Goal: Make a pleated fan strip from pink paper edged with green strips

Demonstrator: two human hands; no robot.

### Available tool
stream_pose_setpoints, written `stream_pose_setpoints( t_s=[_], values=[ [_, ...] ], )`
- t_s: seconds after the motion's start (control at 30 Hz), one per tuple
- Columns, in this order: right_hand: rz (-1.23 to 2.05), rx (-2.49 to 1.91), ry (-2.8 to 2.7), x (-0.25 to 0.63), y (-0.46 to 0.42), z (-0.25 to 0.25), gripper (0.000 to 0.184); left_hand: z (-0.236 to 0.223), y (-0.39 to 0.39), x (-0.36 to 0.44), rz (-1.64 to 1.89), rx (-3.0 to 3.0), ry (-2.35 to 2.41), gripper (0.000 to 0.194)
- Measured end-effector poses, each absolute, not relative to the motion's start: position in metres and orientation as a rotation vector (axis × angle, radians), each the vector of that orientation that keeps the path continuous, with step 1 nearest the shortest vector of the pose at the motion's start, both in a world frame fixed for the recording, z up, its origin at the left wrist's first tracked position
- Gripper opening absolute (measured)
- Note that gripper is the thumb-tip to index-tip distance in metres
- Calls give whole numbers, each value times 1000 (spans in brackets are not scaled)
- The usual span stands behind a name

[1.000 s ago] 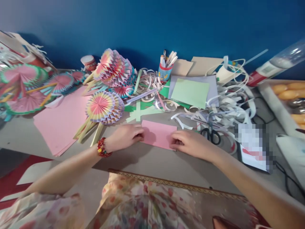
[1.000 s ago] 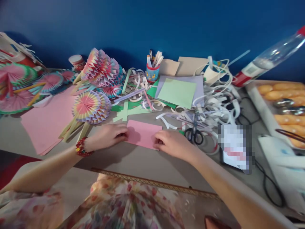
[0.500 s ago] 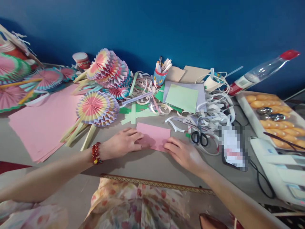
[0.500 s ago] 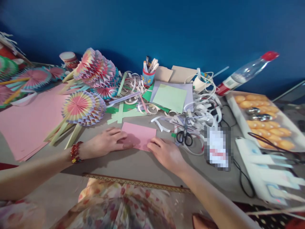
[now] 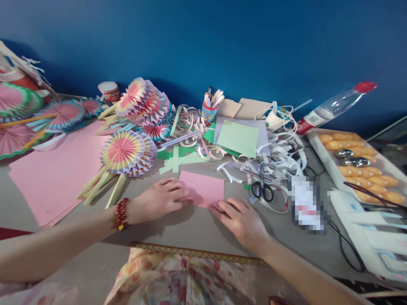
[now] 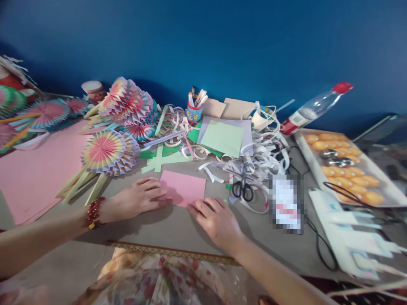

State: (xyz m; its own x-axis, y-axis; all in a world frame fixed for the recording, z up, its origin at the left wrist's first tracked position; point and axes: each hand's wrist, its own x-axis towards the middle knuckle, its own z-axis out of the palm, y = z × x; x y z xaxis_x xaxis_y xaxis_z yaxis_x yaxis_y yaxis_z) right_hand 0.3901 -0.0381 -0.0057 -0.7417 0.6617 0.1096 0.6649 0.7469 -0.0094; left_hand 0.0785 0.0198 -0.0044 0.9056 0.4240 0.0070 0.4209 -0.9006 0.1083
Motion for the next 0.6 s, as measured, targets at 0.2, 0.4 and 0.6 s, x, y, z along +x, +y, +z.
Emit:
stream_pose_setpoints(
  t_s=[0.2, 0.4, 0.6],
  values=[
    [6, -1177, -2726, 407, -56, -16, 49, -10, 0, 55, 95, 2859, 806, 54],
    [40, -1254, -2678, 403, -59, -14, 51, -10, -6, 52, 99, 2876, 797, 61],
    [163, -1266, -2608, 398, -57, -7, 41, -2, -14, 53, 85, 2818, 873, 66]
  ],
)
